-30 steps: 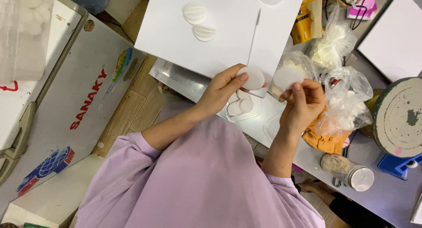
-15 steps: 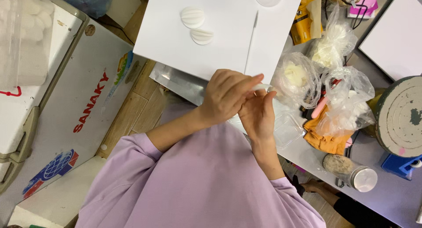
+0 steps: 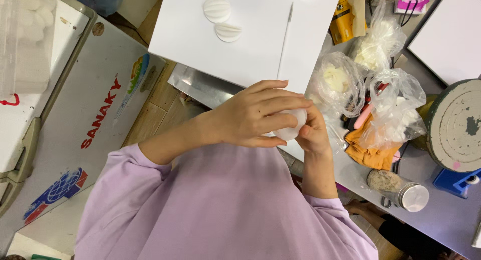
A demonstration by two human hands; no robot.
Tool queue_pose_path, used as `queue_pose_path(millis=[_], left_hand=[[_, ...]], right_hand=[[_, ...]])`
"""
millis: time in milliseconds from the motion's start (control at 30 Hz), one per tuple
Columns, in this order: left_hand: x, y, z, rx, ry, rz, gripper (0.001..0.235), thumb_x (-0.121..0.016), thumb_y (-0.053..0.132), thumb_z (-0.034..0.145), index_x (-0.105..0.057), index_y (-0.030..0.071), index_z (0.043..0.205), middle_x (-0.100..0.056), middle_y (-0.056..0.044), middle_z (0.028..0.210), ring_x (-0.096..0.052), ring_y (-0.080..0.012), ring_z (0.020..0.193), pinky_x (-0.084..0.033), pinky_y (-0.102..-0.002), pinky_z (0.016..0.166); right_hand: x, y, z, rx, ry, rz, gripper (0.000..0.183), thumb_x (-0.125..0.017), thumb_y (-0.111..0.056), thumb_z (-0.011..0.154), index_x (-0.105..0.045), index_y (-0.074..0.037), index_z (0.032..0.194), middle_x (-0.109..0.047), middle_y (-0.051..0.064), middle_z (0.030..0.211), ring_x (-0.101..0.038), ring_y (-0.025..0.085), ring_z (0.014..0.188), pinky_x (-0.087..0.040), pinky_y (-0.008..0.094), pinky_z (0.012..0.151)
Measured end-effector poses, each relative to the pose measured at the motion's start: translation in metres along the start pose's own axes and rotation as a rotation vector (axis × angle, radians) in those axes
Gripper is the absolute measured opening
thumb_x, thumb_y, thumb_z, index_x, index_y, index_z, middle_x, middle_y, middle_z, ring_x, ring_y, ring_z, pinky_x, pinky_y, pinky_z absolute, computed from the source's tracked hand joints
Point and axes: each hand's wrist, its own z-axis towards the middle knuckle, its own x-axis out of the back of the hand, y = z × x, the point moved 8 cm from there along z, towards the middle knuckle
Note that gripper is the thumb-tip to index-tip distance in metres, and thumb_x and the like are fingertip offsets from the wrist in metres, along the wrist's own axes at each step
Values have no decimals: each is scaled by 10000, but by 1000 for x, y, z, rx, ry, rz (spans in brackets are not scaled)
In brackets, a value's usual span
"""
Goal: The person rolls white fondant by hand into petal-like shapes, cleans a knife with a cloth, and organizes the pieces onto a board and into plastic containers.
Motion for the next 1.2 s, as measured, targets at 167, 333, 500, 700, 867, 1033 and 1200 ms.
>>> queue_pose_path(millis=[167,333,500,700,867,1033,1200], left_hand=[[-7,0,-4,-53,12,80,310,-890,297,888,-699,118,1054,-627,-43,1414,-608,-175,1305,-460,-462,1226],[-2,0,-2,-47,18,76,330,-877,307,826,-715,111,1036,-632,-78,1394,-632,-200,1268,-454,-476,1189],[3,-1,-3,-27,44,84,250,-876,253,863,-728,135,1027,-659,-39,1371,-653,-158,1229,-461,-476,1206],[1,-2,-5,-46,20,87,312,-885,300,840,-730,117,1040,-672,-45,1332,-664,-167,1148,-478,-484,1166],[1,-6,-5,-10,9,47,349,-886,340,821,-728,101,1019,-674,-64,1333,-671,-197,1141,-475,-489,1136],[-1,-7,-5,3,17,56,297,-879,289,839,-739,110,1030,-686,-59,1313,-682,-196,1153,-490,-485,1152],[10,-18,-7,148,139,-18,249,-881,242,848,-733,116,1002,-721,-34,1257,-716,-173,1069,-506,-472,1152]], right_hand=[[1,2,1,85,-35,138,687,-841,-375,926,-560,-12,1438,-617,143,1417,-630,244,1258,-545,409,1100],[-9,-3,6,78,-43,119,698,-849,-368,906,-552,-16,1430,-649,166,1344,-690,296,1197,-615,463,992],[-13,0,9,72,-55,102,785,-873,-401,879,-534,0,1463,-666,176,1319,-699,293,1180,-604,435,996],[-16,-1,12,87,-73,114,798,-899,-431,838,-584,22,1413,-674,142,1311,-686,247,1206,-593,395,1023],[-12,1,14,73,5,77,697,-908,-405,841,-610,2,1322,-697,145,1224,-710,243,1089,-616,388,917],[-12,-1,17,98,33,43,673,-925,-382,841,-622,-4,1307,-694,146,1163,-694,229,1048,-587,363,888],[-26,-22,29,160,35,12,542,-884,-426,850,-639,-44,1146,-748,138,1136,-760,276,1051,-655,438,933]])
